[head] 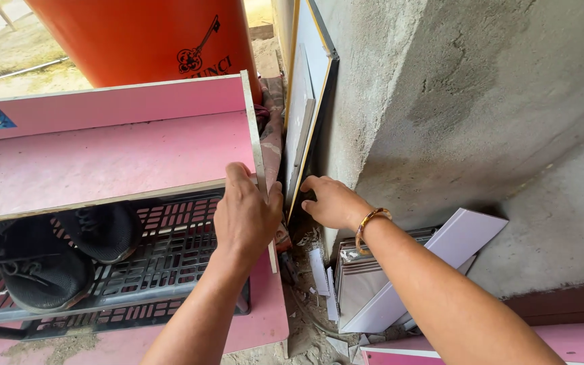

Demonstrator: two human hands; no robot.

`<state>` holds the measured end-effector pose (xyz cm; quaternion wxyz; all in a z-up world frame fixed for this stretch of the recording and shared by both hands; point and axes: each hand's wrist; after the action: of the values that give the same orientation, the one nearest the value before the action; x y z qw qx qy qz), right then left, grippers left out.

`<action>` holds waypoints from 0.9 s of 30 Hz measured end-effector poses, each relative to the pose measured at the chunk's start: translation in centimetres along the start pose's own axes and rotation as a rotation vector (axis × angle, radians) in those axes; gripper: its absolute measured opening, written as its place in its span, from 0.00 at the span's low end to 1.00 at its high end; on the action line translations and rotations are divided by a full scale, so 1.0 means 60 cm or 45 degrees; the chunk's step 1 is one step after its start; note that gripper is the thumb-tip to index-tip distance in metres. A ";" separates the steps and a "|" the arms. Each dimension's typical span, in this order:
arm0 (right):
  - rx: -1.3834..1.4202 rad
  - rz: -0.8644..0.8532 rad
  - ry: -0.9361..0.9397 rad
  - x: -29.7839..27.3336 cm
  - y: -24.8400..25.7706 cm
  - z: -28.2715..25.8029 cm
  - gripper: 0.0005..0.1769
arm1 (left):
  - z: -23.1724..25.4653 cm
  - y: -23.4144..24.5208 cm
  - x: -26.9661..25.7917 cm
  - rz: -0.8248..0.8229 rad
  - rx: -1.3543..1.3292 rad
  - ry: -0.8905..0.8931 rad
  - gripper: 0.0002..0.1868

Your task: Checking the fit of wooden furniture components and retrieving a power saw for assembly.

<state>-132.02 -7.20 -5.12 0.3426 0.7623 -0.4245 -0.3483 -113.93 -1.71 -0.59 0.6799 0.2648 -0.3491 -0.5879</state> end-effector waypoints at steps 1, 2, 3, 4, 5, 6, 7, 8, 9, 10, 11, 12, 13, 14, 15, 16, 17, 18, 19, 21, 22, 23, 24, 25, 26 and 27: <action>0.001 -0.002 0.002 -0.002 0.001 -0.004 0.22 | -0.001 0.000 -0.002 0.000 0.002 0.002 0.28; -0.008 0.004 -0.017 -0.001 0.009 -0.009 0.23 | 0.001 0.003 0.001 -0.024 -0.020 0.004 0.28; -0.017 0.009 -0.036 -0.001 0.017 -0.015 0.24 | 0.003 0.006 0.003 -0.050 -0.042 0.006 0.27; -0.022 0.022 -0.030 -0.002 0.026 -0.022 0.24 | 0.006 0.013 0.007 -0.038 -0.043 -0.004 0.27; -0.030 0.033 -0.028 -0.003 0.034 -0.029 0.25 | 0.010 0.019 0.010 -0.031 -0.049 -0.018 0.29; -0.031 0.042 -0.031 -0.006 0.038 -0.036 0.25 | 0.011 0.025 0.012 -0.033 -0.053 -0.032 0.30; -0.031 0.052 -0.029 -0.004 0.042 -0.038 0.25 | 0.014 0.031 0.014 -0.028 -0.051 -0.041 0.30; -0.022 0.077 -0.016 -0.003 0.045 -0.039 0.26 | 0.016 0.035 0.016 -0.015 -0.045 -0.067 0.31; -0.012 0.102 -0.004 0.000 0.048 -0.039 0.26 | 0.017 0.038 0.019 -0.002 -0.040 -0.094 0.32; -0.010 0.107 -0.006 0.002 0.049 -0.041 0.26 | 0.014 0.037 0.019 -0.003 -0.039 -0.100 0.32; -0.030 0.119 -0.016 0.004 0.050 -0.043 0.26 | 0.011 0.035 0.019 -0.008 -0.050 -0.103 0.33; -0.047 0.123 -0.030 0.004 0.047 -0.043 0.26 | 0.007 0.031 0.016 -0.020 -0.061 -0.101 0.33; -0.043 0.122 -0.036 0.003 0.045 -0.045 0.26 | -0.001 0.025 0.012 -0.028 -0.060 -0.102 0.33; -0.031 0.106 -0.076 0.002 0.045 -0.048 0.26 | -0.007 0.019 0.010 -0.039 -0.084 -0.079 0.33; -0.019 0.090 -0.116 0.001 0.046 -0.051 0.26 | -0.013 0.014 0.007 -0.051 -0.107 -0.055 0.33; -0.016 0.092 -0.117 0.006 0.042 -0.045 0.26 | -0.016 0.013 0.007 -0.052 -0.105 -0.058 0.33; -0.023 0.096 -0.128 0.010 0.039 -0.039 0.27 | -0.020 0.012 0.006 -0.034 -0.102 -0.085 0.32; -0.027 0.100 -0.140 0.014 0.033 -0.033 0.27 | -0.024 0.011 0.005 -0.018 -0.096 -0.112 0.31; -0.022 0.101 -0.141 0.019 0.029 -0.029 0.27 | -0.023 0.015 0.004 -0.021 -0.092 -0.114 0.31; -0.033 0.130 -0.120 0.027 0.017 -0.019 0.27 | -0.020 0.021 0.002 -0.166 -0.026 -0.029 0.23; -0.030 0.129 -0.126 0.027 0.010 -0.016 0.27 | -0.022 0.018 0.000 -0.173 -0.026 -0.030 0.23; -0.022 0.120 -0.139 0.028 0.004 -0.013 0.27 | -0.023 0.015 -0.001 -0.243 0.002 0.022 0.23; -0.017 0.110 -0.149 0.029 -0.002 -0.008 0.27 | -0.024 0.010 -0.003 -0.311 0.028 0.076 0.23; -0.016 0.107 -0.154 0.031 -0.010 -0.003 0.27 | -0.037 -0.008 -0.004 -0.317 0.026 0.077 0.23; -0.026 0.097 -0.156 0.034 -0.018 0.002 0.27 | -0.051 -0.025 -0.006 -0.362 0.053 0.135 0.24; -0.035 0.087 -0.158 0.036 -0.026 0.008 0.27 | -0.063 -0.043 -0.009 -0.406 0.081 0.194 0.25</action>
<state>-130.90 -8.59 -7.17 0.3376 0.7196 -0.4659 -0.3889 -112.57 -1.82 -5.03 0.5938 0.3819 -0.2686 -0.6553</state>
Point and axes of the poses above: each hand's wrist, its own x-axis towards the middle knuckle, its own y-axis out of the back of the hand, z = x × y, and after that the axes turned 9 degrees about -z, right-handed
